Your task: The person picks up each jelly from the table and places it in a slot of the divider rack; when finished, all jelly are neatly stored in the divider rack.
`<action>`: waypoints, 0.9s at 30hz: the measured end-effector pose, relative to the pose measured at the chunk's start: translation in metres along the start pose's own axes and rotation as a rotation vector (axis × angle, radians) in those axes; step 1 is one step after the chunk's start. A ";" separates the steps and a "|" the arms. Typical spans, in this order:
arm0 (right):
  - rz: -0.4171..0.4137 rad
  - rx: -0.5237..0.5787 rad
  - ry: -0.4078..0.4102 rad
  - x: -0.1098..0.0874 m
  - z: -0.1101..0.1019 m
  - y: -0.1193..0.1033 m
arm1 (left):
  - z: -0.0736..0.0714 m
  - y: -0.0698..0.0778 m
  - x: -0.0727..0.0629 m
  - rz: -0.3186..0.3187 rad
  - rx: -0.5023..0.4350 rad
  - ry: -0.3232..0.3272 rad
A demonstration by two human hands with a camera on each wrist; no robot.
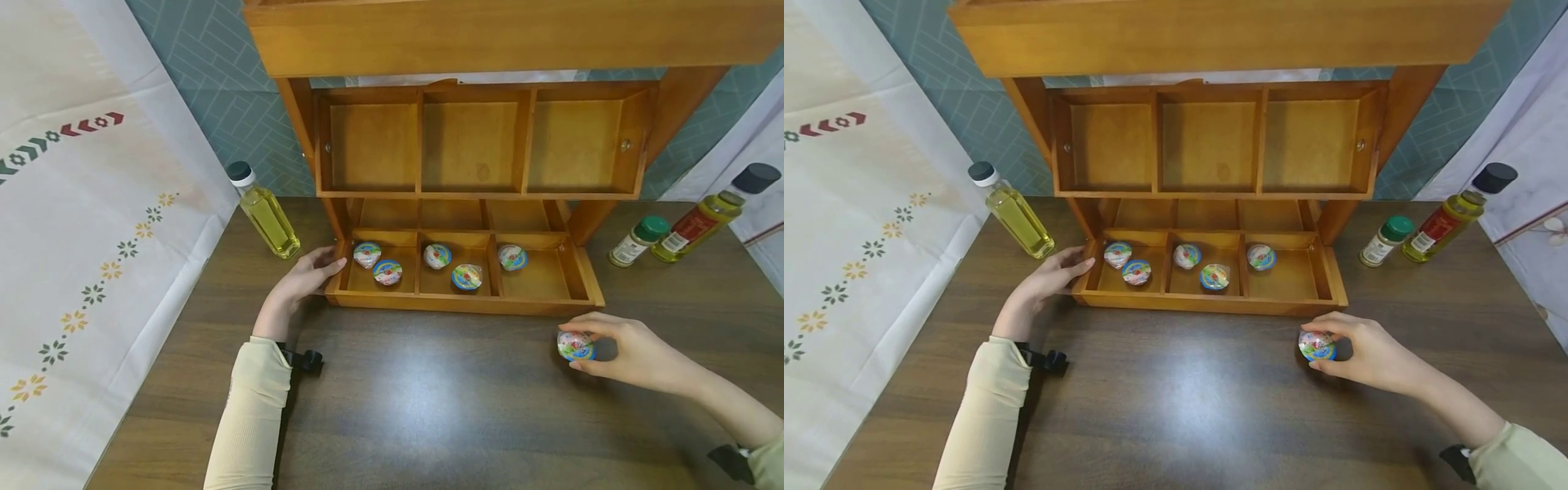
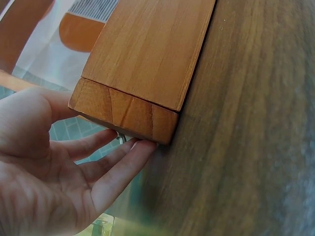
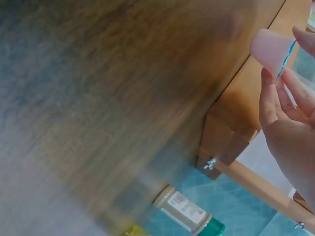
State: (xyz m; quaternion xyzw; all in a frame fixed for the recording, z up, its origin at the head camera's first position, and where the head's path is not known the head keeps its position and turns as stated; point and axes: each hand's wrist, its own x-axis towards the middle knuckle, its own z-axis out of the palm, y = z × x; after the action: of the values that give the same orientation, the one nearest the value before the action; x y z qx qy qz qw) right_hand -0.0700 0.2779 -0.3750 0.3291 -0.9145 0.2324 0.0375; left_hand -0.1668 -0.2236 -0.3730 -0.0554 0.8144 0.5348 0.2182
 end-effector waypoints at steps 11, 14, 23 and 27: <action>-0.037 -0.011 0.018 0.016 -0.024 -0.005 | 0.003 0.017 -0.014 -0.017 -0.010 -0.007; -0.048 -0.032 0.026 0.025 -0.029 -0.005 | 0.004 0.022 -0.020 -0.001 0.009 -0.012; -0.130 -0.031 0.061 0.059 -0.035 0.002 | 0.002 0.017 -0.015 -0.002 -0.003 -0.014; -0.077 -0.029 0.088 0.069 -0.027 0.008 | -0.001 0.003 -0.003 0.006 -0.016 -0.011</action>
State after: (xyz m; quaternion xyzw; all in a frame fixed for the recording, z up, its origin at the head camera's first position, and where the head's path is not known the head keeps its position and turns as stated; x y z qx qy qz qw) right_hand -0.1310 0.2556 -0.3387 0.3528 -0.9019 0.2318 0.0914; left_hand -0.1655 -0.2233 -0.3693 -0.0518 0.8091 0.5423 0.2204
